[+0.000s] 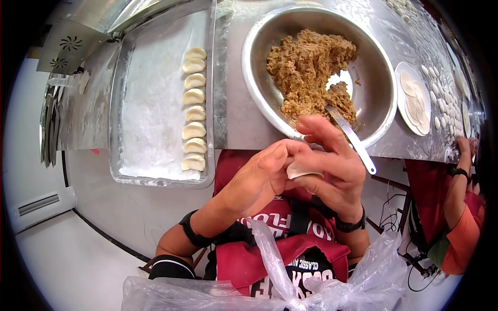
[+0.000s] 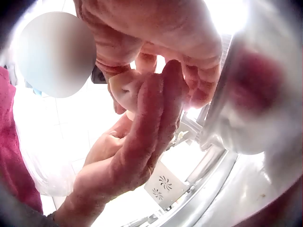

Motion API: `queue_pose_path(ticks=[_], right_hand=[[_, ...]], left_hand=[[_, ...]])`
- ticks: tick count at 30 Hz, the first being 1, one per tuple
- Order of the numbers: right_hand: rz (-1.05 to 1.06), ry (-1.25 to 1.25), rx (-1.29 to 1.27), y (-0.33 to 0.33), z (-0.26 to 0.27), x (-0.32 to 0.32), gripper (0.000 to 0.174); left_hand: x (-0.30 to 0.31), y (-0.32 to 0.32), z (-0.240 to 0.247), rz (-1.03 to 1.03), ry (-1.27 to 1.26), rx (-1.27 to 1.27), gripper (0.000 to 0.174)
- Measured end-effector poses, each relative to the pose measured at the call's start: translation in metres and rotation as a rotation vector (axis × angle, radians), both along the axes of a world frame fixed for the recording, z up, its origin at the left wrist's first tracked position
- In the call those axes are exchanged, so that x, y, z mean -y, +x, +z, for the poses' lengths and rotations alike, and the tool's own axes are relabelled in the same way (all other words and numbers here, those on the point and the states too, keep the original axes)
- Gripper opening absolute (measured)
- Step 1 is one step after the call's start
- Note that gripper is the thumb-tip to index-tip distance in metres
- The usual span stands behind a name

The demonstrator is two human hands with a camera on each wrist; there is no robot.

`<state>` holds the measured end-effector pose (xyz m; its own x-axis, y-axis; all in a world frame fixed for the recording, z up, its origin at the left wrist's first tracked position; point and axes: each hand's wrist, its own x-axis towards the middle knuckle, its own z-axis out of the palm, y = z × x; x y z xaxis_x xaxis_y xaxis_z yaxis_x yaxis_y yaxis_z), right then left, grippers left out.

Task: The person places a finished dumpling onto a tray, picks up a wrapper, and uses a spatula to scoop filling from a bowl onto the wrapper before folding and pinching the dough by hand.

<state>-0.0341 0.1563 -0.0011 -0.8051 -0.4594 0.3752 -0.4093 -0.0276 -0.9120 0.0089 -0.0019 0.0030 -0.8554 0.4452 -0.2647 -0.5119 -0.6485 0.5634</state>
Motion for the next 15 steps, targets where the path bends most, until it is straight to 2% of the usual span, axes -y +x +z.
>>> queue_pose_path(ticks=[3, 6, 9, 12, 15], right_hand=[[0.064, -0.102, 0.026, 0.0, -0.011, -0.001, 0.023], [-0.016, -0.005, -0.011, -0.001, 0.0, 0.002, 0.023], [-0.072, -0.045, 0.023, 0.001, 0.0, 0.006, 0.025], [0.033, -0.009, -0.073, -0.002, -0.009, -0.002, 0.027], [-0.042, 0.054, -0.072, -0.002, 0.002, 0.003, 0.025]], left_hand=[[0.0, -0.001, -0.006, -0.006, 0.021, -0.019, 0.047], [-0.003, -0.003, -0.001, 0.034, 0.027, 0.005, 0.044], [-0.003, -0.003, -0.002, 0.055, 0.079, 0.006, 0.043], [-0.002, -0.005, -0.002, 0.026, 0.074, 0.007, 0.042], [-0.001, -0.004, -0.001, 0.041, 0.056, 0.024, 0.039]])
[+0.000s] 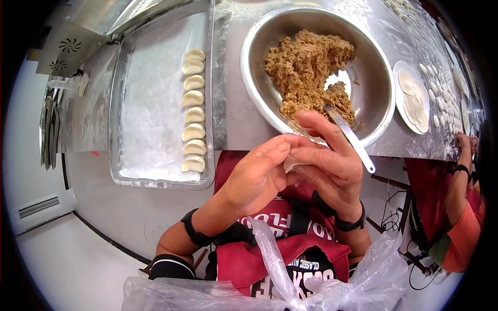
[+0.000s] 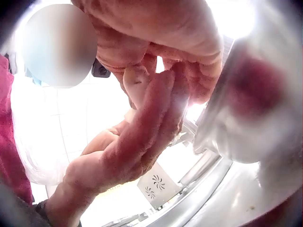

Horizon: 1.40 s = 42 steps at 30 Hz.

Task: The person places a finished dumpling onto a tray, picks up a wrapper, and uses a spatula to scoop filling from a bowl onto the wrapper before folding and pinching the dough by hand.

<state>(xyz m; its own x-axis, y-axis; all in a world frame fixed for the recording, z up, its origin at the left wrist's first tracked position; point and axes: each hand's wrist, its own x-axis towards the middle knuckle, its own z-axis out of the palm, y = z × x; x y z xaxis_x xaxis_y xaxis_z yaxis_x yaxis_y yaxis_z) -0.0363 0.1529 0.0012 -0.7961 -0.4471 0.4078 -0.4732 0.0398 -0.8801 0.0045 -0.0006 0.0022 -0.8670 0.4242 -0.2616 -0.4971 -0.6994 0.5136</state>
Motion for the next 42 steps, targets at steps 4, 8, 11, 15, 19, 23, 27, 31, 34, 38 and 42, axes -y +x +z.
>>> queue_pose_path(ticks=[4, 8, 11, 15, 19, 23, 27, 31, 34, 38, 42], right_hand=[[-0.076, -0.079, 0.026, 0.001, 0.002, 0.007, 0.024], [-0.037, -0.048, -0.03, -0.001, -0.008, 0.002, 0.026], [-0.118, -0.065, -0.035, -0.001, -0.001, 0.01, 0.025], [-0.098, -0.065, -0.135, -0.003, -0.007, 0.006, 0.025], [-0.1, -0.095, -0.101, -0.005, -0.009, 0.009, 0.023], [-0.1, -0.125, -0.177, -0.01, -0.009, 0.01, 0.021], [-0.042, -0.072, -0.343, -0.021, -0.008, 0.006, 0.022], [-0.158, -0.109, -0.204, -0.014, 0.011, 0.013, 0.022], [-0.076, -0.071, -0.38, -0.025, 0.002, 0.007, 0.023], [-0.062, -0.013, -0.493, -0.029, 0.001, 0.006, 0.023], [-0.153, -0.044, -0.414, -0.025, 0.008, 0.016, 0.022]], left_hand=[[0.001, -0.001, -0.003, 0.055, 0.039, 0.0, 0.035], [0.002, -0.001, -0.003, 0.028, 0.038, 0.037, 0.033], [0.003, -0.001, -0.002, 0.042, 0.043, 0.058, 0.033], [0.002, -0.005, -0.001, 0.063, 0.074, 0.041, 0.032], [0.003, -0.007, -0.007, 0.062, 0.14, 0.051, 0.033], [0.002, -0.013, -0.008, 0.056, 0.223, 0.021, 0.032], [-0.001, -0.014, -0.006, 0.071, 0.227, 0.088, 0.032], [0.0, -0.016, -0.003, 0.068, 0.172, 0.093, 0.031], [-0.005, -0.015, -0.004, 0.101, 0.243, 0.124, 0.031], [-0.01, -0.014, -0.001, 0.154, 0.219, 0.163, 0.031], [-0.01, -0.018, 0.004, 0.139, 0.212, 0.171, 0.029]])
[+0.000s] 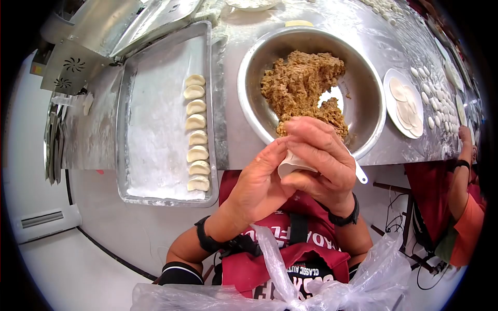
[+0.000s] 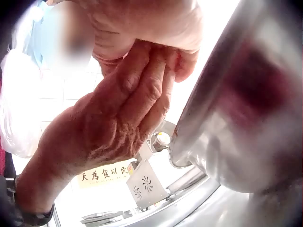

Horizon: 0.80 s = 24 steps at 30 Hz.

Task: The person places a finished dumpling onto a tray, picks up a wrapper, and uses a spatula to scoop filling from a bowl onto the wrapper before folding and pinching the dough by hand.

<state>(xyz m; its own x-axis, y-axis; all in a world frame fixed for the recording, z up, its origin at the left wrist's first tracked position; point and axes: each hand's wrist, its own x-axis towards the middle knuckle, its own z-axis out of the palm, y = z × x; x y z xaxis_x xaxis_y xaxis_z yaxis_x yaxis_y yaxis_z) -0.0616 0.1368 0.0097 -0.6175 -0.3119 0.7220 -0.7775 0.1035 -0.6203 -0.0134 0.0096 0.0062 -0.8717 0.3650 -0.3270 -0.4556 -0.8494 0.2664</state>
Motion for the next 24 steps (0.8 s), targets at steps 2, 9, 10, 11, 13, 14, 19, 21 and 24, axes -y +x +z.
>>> queue_pose_path(ticks=[2, 9, 10, 11, 13, 14, 19, 21, 24], right_hand=[[-0.034, -0.02, 0.018, 0.001, 0.001, 0.002, 0.022], [0.013, 0.223, -0.223, -0.011, -0.005, -0.007, 0.038], [0.011, 0.234, -0.22, -0.011, -0.005, -0.006, 0.038], [0.005, 0.187, -0.166, -0.01, -0.005, -0.004, 0.033], [-0.007, 0.101, -0.069, -0.005, -0.004, 0.0, 0.028], [-0.012, 0.06, -0.026, -0.003, -0.004, 0.001, 0.027], [0.051, 0.075, -0.077, -0.005, -0.011, -0.006, 0.035], [0.072, 0.153, -0.128, -0.007, -0.011, -0.01, 0.04], [0.039, 0.176, -0.137, -0.005, -0.008, -0.007, 0.041]], left_hand=[[0.001, 0.0, 0.0, -0.037, 0.012, 0.017, 0.029], [-0.002, 0.002, -0.003, 0.059, 0.012, 0.018, 0.031], [-0.002, 0.001, -0.003, 0.064, 0.008, 0.004, 0.031], [-0.002, 0.001, -0.003, 0.07, 0.005, -0.01, 0.032], [0.002, 0.001, -0.004, -0.007, 0.035, -0.024, 0.032], [0.003, 0.001, -0.005, -0.045, 0.051, -0.032, 0.032], [0.001, 0.004, -0.013, 0.004, 0.166, 0.07, 0.031], [0.001, 0.005, -0.015, 0.023, 0.183, 0.089, 0.031], [0.0, 0.004, -0.012, 0.002, 0.143, 0.09, 0.03]])
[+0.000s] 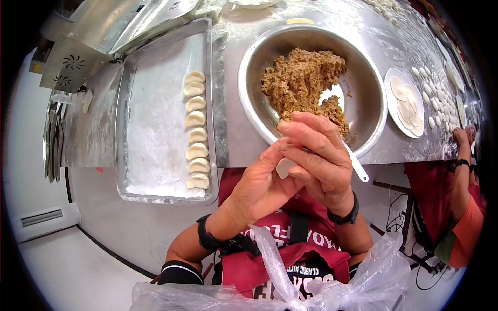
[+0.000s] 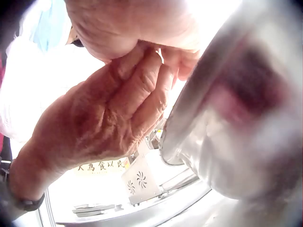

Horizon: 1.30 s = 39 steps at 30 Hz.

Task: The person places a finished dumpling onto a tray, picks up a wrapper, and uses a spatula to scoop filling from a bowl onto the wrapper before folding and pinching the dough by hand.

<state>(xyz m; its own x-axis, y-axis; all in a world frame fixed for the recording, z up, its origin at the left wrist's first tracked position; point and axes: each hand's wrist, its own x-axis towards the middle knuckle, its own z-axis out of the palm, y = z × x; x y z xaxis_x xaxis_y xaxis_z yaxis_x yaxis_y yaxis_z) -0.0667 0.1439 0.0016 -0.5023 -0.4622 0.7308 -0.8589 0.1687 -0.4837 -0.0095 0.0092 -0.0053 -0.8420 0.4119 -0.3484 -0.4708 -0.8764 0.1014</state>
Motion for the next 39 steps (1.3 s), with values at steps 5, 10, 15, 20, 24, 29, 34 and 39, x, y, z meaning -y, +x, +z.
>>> queue_pose_path(ticks=[5, 10, 15, 20, 24, 29, 34, 39], right_hand=[[-0.017, -0.144, 0.16, 0.008, 0.0, 0.005, 0.029], [0.034, -0.057, 0.104, 0.003, -0.004, -0.002, 0.032], [0.047, -0.152, 0.361, 0.016, -0.001, 0.0, 0.024], [0.055, -0.216, 0.493, 0.024, -0.003, 0.0, 0.022], [0.082, -0.152, 0.427, 0.021, -0.005, -0.006, 0.019], [0.077, -0.065, 0.42, 0.024, 0.001, -0.009, 0.019], [0.132, 0.066, 0.31, 0.017, -0.002, -0.018, 0.023], [0.123, 0.06, 0.442, 0.021, 0.01, -0.015, 0.019]], left_hand=[[0.002, -0.001, 0.002, -0.088, 0.016, -0.012, 0.029], [0.003, 0.001, -0.006, -0.031, 0.032, -0.09, 0.027], [0.003, 0.002, 0.002, -0.027, -0.148, -0.136, 0.031], [0.007, 0.002, 0.008, -0.053, -0.188, -0.202, 0.048], [0.004, 0.003, 0.009, -0.111, -0.306, -0.238, 0.051], [0.004, 0.003, 0.007, -0.158, -0.261, -0.261, 0.053], [-0.001, 0.003, 0.008, -0.155, -0.319, -0.249, 0.05], [0.0, 0.001, 0.006, -0.251, -0.365, -0.317, 0.054]])
